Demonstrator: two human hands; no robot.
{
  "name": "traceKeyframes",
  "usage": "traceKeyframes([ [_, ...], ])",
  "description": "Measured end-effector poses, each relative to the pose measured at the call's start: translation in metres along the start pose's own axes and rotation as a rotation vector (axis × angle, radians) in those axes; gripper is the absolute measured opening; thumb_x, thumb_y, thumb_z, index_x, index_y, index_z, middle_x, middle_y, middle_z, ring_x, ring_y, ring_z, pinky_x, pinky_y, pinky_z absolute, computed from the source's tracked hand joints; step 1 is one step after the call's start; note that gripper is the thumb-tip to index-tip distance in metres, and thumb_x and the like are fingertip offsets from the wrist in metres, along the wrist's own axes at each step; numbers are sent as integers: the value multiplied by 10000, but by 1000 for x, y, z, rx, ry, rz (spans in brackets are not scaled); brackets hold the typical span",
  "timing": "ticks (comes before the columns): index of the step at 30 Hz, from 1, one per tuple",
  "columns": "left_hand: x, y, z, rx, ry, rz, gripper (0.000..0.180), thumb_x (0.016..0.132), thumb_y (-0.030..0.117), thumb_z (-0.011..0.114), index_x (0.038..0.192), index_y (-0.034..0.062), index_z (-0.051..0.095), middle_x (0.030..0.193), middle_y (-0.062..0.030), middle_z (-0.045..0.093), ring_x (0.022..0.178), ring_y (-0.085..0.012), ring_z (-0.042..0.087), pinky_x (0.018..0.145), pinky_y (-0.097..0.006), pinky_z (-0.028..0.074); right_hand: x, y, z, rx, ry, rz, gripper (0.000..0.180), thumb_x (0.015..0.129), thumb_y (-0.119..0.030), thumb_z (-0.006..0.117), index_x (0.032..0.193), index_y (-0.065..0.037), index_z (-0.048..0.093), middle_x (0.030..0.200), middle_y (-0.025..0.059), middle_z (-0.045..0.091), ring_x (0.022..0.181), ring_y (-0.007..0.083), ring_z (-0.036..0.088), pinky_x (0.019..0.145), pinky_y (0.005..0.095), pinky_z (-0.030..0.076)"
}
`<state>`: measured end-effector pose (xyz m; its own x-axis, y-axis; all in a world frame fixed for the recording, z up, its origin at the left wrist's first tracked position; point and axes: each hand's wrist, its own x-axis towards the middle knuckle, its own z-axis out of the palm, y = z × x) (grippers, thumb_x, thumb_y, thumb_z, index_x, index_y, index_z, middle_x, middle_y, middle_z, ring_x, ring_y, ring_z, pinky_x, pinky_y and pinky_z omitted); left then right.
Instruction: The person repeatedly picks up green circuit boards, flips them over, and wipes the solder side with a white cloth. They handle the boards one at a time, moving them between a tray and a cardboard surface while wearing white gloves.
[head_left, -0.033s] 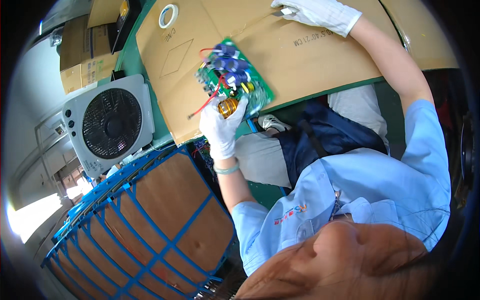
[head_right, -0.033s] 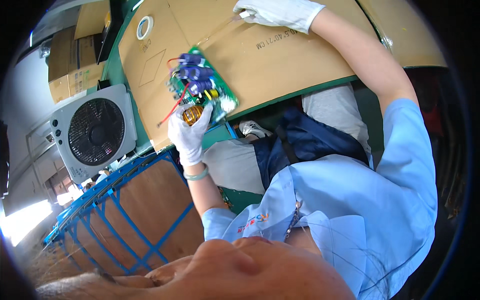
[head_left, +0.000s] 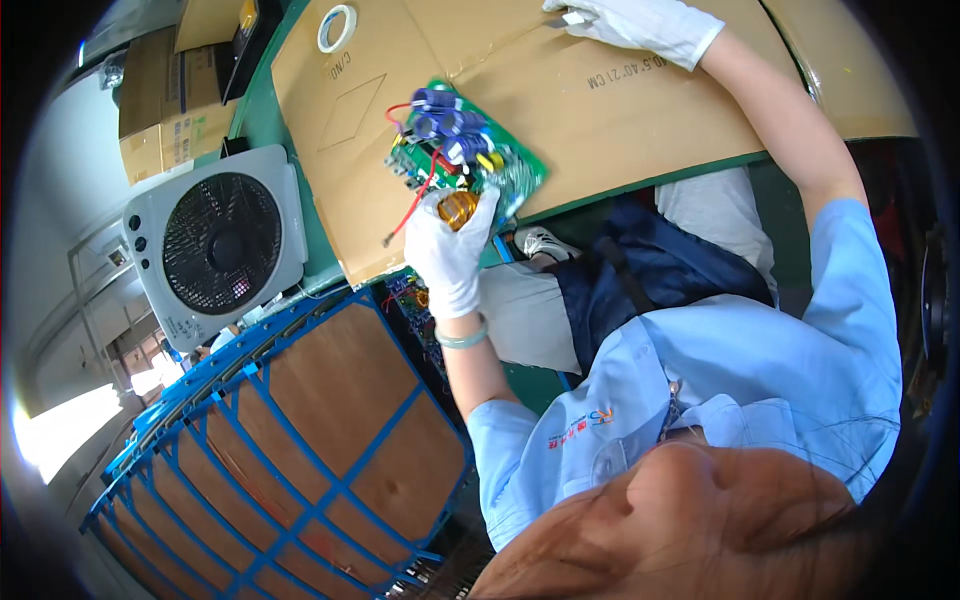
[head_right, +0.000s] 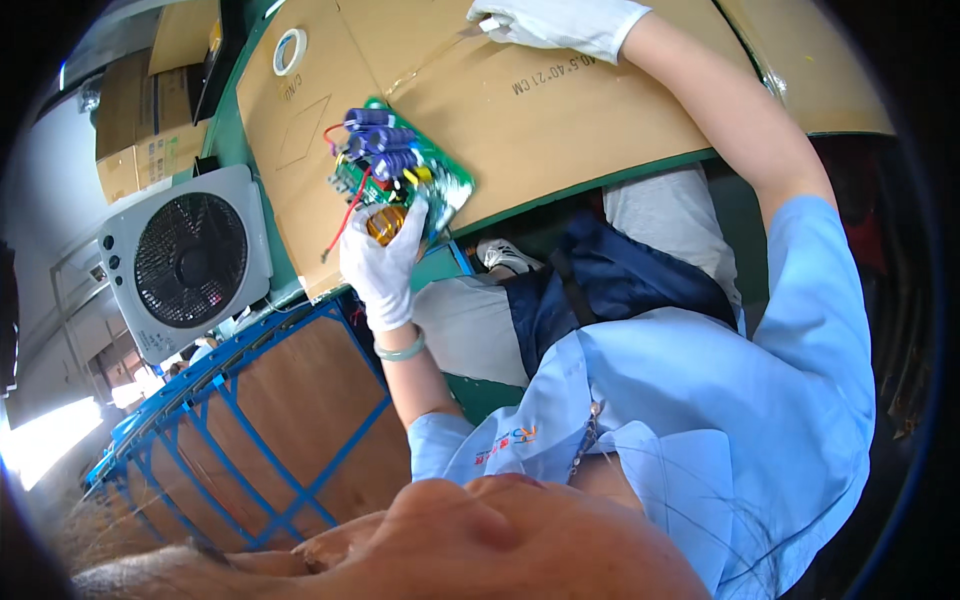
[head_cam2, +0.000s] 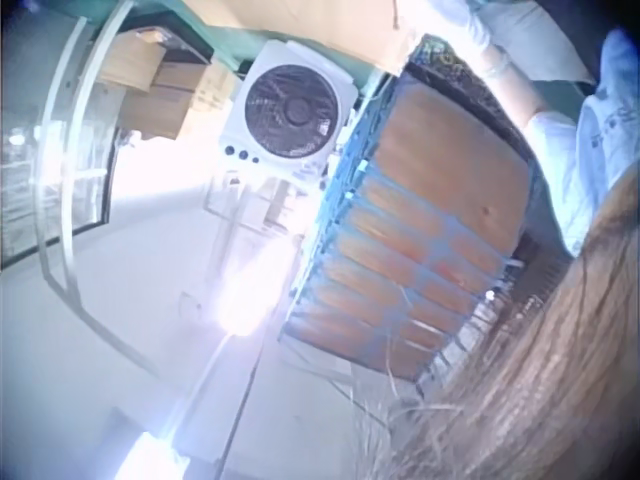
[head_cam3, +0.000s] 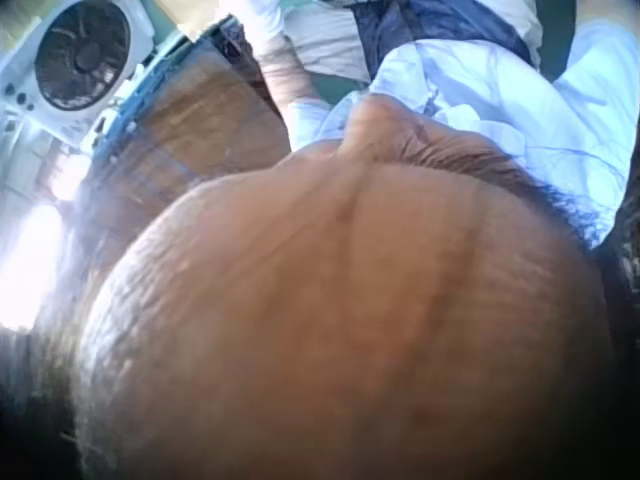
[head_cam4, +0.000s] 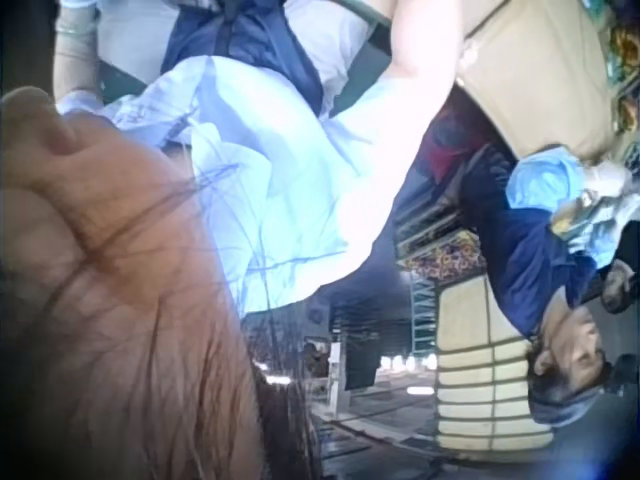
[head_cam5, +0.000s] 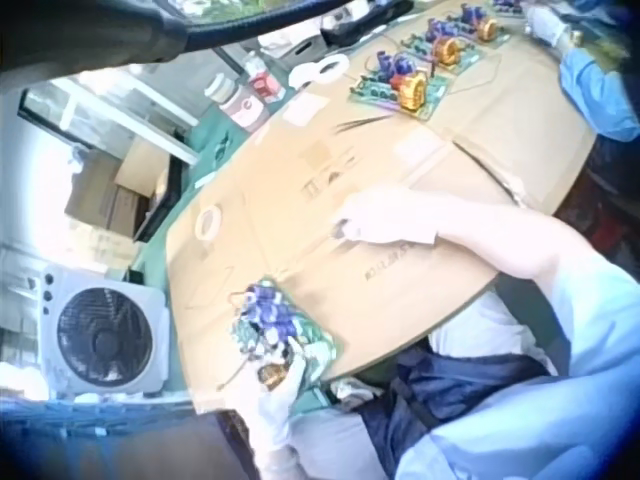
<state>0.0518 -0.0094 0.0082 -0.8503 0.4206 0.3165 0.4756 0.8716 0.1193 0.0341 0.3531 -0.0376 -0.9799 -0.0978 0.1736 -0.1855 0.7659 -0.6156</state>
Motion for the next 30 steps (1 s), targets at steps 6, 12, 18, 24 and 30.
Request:
traceKeyframes([
  [6,2,78,13,-247,53,-130,516,759,450,812,1034,36,672,833,-125,709,716,-283,695,662,-362,548,-14,-47,-43,87,-64,83,495,919,-362,615,1290,-35,598,1208,157,664,1105,325,628,962,391,497],
  [12,6,108,39,-495,138,-73,483,814,407,776,1101,34,667,968,-134,720,813,-263,699,740,-318,555,-85,-85,-26,27,85,16,320,926,-227,659,1199,-60,662,1078,151,686,1008,307,650,882,376,516],
  [18,-2,97,41,-694,60,-62,346,828,278,784,1056,36,689,929,-137,721,792,-261,703,719,-324,562,-138,-103,15,-179,176,-5,311,865,-196,707,1168,-134,680,748,72,591,687,253,614,640,361,514],
  [24,-8,89,51,-724,122,9,229,826,243,780,974,88,699,770,-85,693,659,-258,670,618,-325,532,-156,-109,44,-181,230,-14,272,804,-196,746,1046,-93,676,920,59,678,792,244,665,677,330,526],
  [30,-6,87,58,-735,178,35,175,833,233,770,924,109,688,736,-63,672,631,-249,655,578,-322,514,-152,-108,48,-236,213,-48,240,792,-191,742,1007,-98,687,980,44,683,843,224,663,703,318,519],
])
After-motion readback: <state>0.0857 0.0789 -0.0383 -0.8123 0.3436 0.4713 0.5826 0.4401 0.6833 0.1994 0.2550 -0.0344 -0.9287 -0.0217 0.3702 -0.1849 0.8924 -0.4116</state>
